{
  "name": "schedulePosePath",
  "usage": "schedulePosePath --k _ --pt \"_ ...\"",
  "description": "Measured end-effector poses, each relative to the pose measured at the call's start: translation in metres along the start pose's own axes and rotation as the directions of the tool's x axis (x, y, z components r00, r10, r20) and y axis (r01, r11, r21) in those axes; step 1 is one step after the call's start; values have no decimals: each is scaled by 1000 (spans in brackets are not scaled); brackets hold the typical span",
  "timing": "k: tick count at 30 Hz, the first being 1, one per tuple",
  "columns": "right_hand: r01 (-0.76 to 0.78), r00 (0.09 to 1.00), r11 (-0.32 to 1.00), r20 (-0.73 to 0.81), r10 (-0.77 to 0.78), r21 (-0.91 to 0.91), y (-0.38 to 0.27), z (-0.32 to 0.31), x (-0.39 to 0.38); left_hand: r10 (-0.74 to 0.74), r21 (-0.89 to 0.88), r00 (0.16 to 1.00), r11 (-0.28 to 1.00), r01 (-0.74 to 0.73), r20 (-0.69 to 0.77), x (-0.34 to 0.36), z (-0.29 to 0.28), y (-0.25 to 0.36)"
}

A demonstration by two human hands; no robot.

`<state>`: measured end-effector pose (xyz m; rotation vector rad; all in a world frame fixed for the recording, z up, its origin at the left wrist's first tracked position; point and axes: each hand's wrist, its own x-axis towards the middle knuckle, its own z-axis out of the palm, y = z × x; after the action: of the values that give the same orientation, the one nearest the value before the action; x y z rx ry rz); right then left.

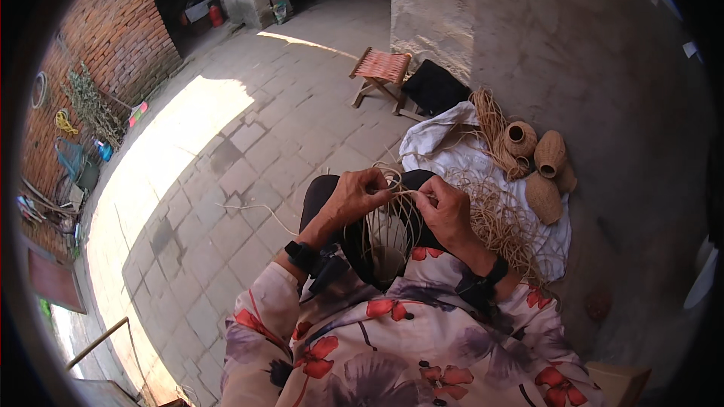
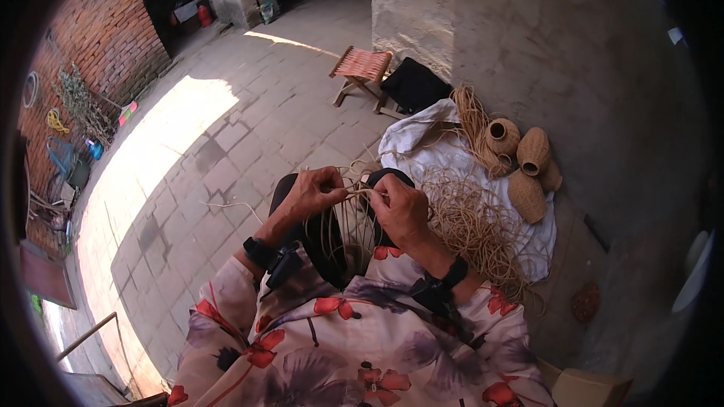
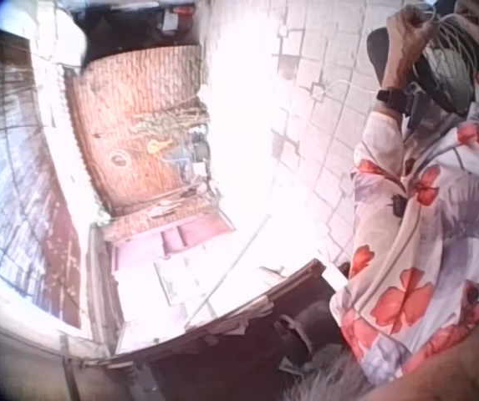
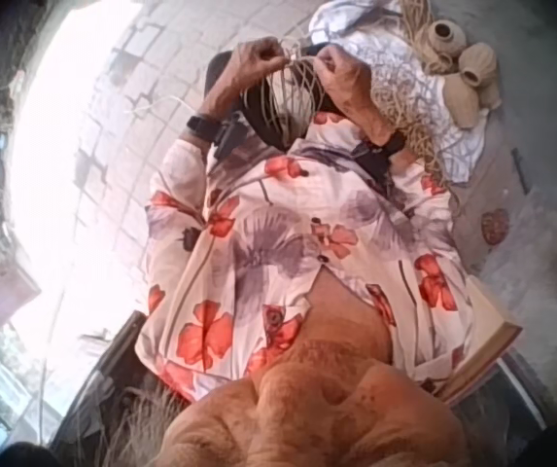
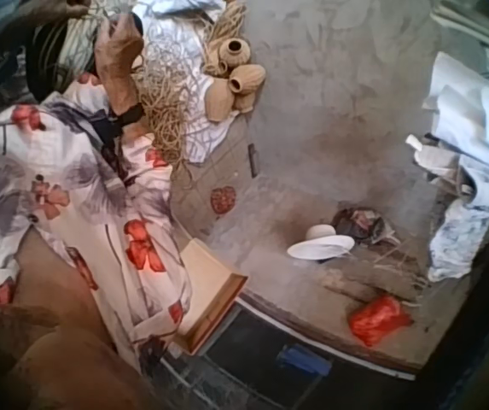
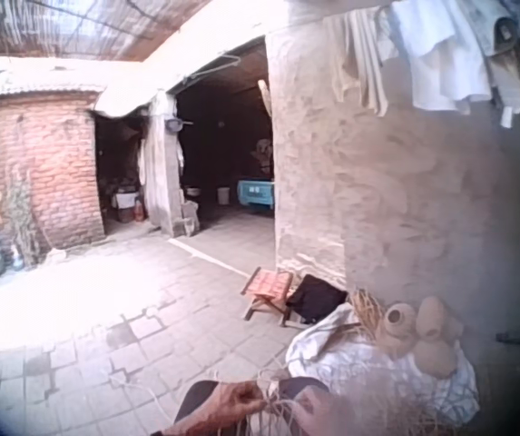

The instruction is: The recorder is weaving a basket using straw-like fiber materials.

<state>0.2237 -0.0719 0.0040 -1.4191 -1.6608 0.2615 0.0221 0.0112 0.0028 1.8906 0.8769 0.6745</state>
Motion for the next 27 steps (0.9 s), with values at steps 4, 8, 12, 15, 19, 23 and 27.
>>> schedulePosePath --k 4,8,12,15,19,23,27 --pt "102 994 993 35 -101 -53 6 19 12 63 58 986 997 -54 -154 -3 14 0" --pt "70 975 995 214 -53 -74 6 22 15 77 133 983 990 -55 -168 -4 11 -1" --pt "97 971 992 211 -113 84 2 -12 22 53 172 994 984 -36 -96 -5 -1 5" --pt "60 976 997 204 -71 57 -1 -36 29 9 121 1000 993 -9 -2 -3 -6 10" --pt "177 965 984 190 -180 37 -4 -22 32 10 71 1000 997 -12 29 -1 -8 15" --pt "156 968 988 204 -149 -20 -1 3 33 1 106 993 994 -13 120 2 -14 16" --pt "267 936 962 252 -245 -57 -3 8 25 -22 98 967 995 -3 254 12 -20 10"
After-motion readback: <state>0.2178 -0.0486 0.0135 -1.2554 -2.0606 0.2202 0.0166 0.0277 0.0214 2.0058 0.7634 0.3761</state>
